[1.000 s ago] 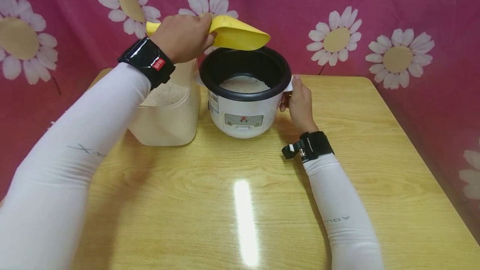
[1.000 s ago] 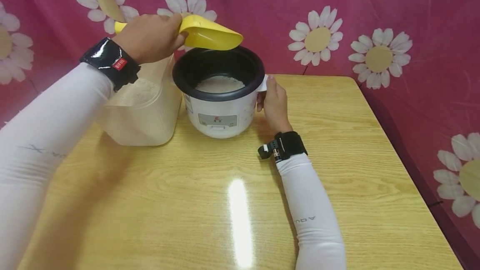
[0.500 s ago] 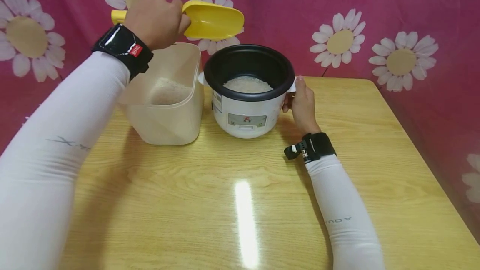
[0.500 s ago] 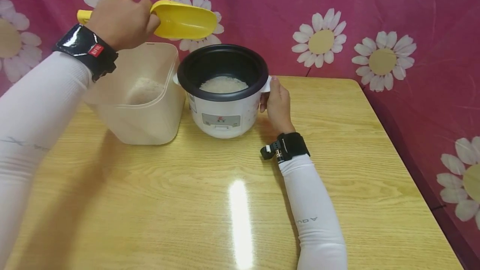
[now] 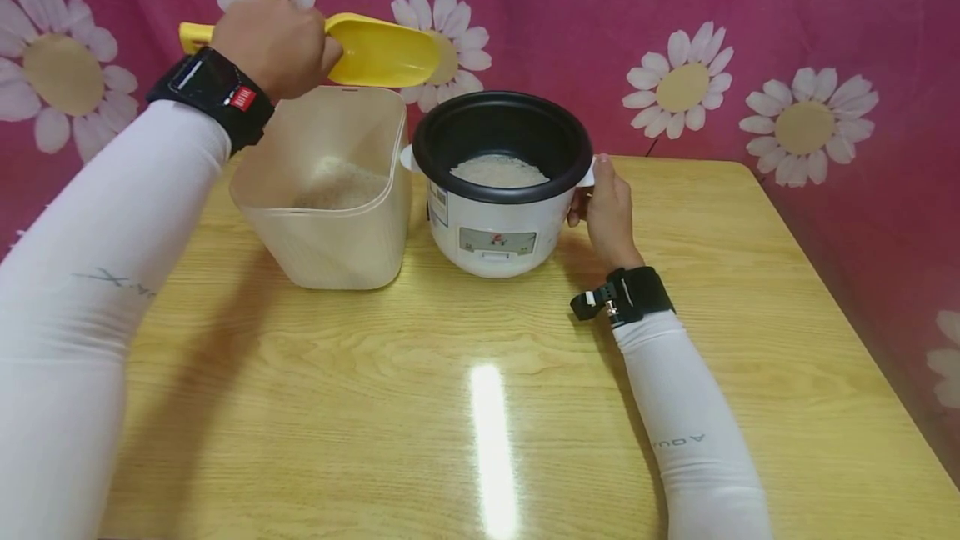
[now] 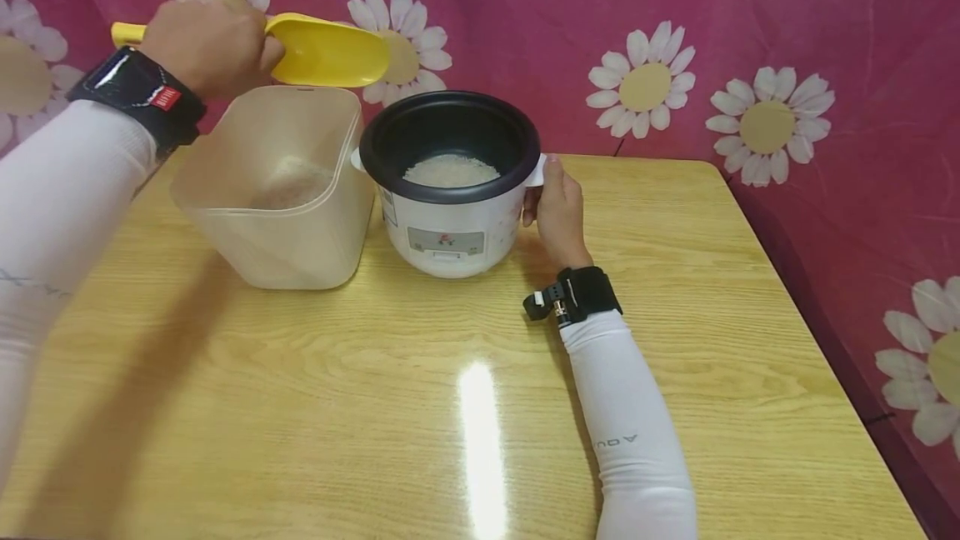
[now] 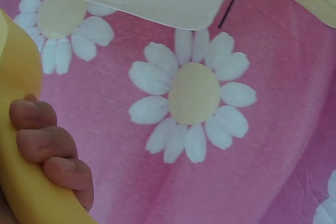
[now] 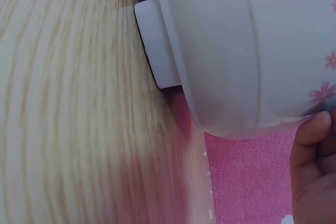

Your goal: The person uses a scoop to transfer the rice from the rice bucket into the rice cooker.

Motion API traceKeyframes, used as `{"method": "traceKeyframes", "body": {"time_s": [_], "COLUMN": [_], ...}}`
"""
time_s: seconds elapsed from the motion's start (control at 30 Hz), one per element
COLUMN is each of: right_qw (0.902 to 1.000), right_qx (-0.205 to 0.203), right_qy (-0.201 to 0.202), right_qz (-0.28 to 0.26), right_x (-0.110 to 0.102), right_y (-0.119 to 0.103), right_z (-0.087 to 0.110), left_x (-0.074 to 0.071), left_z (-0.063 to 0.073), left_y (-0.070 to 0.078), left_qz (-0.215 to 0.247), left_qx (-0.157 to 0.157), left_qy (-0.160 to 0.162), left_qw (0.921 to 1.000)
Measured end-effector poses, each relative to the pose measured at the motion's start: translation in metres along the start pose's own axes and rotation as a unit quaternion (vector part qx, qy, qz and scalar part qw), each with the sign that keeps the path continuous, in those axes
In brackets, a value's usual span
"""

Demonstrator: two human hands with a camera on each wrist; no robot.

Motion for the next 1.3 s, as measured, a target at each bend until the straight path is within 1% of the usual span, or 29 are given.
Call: {"method": "traceKeyframes", "body": {"time_s": [0.2, 0.27, 0.33, 0.4, 0.53, 0.6, 0.67, 0.83, 0.93, 1.07, 1.13, 1.2, 1.3], "right_qw": [1.0000, 0.9999, 0.9999, 0.9999, 1.0000, 1.0000, 1.0000, 1.0000, 0.9999, 0.9998, 0.9998, 0.9998, 0.9999], "right_qx": [-0.007, -0.009, -0.009, -0.007, -0.004, -0.003, -0.001, -0.008, -0.014, -0.017, -0.018, -0.017, -0.013], "right_qy": [0.001, 0.000, -0.002, -0.003, 0.000, 0.001, 0.001, -0.001, -0.004, -0.005, -0.004, -0.002, -0.001], "right_qz": [-0.003, -0.005, -0.008, -0.009, -0.004, 0.002, 0.006, 0.001, -0.005, -0.004, -0.002, 0.001, 0.000], "right_x": [0.000, 0.000, 0.000, 0.001, -0.001, -0.001, -0.001, -0.001, 0.000, 0.000, 0.000, 0.000, 0.000], "right_y": [0.001, 0.001, 0.001, 0.001, 0.001, 0.001, 0.002, 0.003, 0.002, 0.001, 0.001, 0.001, 0.002], "right_z": [0.000, -0.001, -0.002, -0.003, -0.004, -0.004, -0.005, -0.005, -0.005, -0.005, -0.004, -0.004, -0.004], "left_x": [0.001, 0.003, 0.005, 0.007, 0.014, 0.018, 0.021, 0.034, 0.041, 0.046, 0.049, 0.052, 0.059], "left_z": [0.008, 0.012, 0.016, 0.019, 0.024, 0.025, 0.025, 0.025, 0.025, 0.023, 0.021, 0.020, 0.018], "left_y": [-0.010, -0.014, -0.019, -0.025, -0.035, -0.038, -0.039, -0.032, -0.024, -0.014, -0.010, -0.006, 0.001], "left_qz": [-0.026, -0.025, -0.026, -0.023, -0.015, -0.015, -0.025, -0.056, -0.071, -0.101, -0.111, -0.110, -0.120], "left_qx": [-0.009, -0.015, -0.018, -0.021, -0.040, -0.047, -0.045, -0.018, 0.003, 0.035, 0.050, 0.055, 0.072], "left_qy": [0.007, 0.001, -0.013, -0.034, -0.083, -0.103, -0.120, -0.159, -0.168, -0.184, -0.200, -0.216, -0.247], "left_qw": [0.9996, 0.9996, 0.9994, 0.9989, 0.9956, 0.9935, 0.9914, 0.9855, 0.9833, 0.9772, 0.9723, 0.9686, 0.9587]}}
Point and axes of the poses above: each hand's wrist, its own z-axis away from the middle knuckle, its own x-axis out of the palm, y = z × x, the point moved 7 cm from there along -z, towards the middle knuckle, and after that the axes turned 13 degrees about x, right-handed, at the moved point
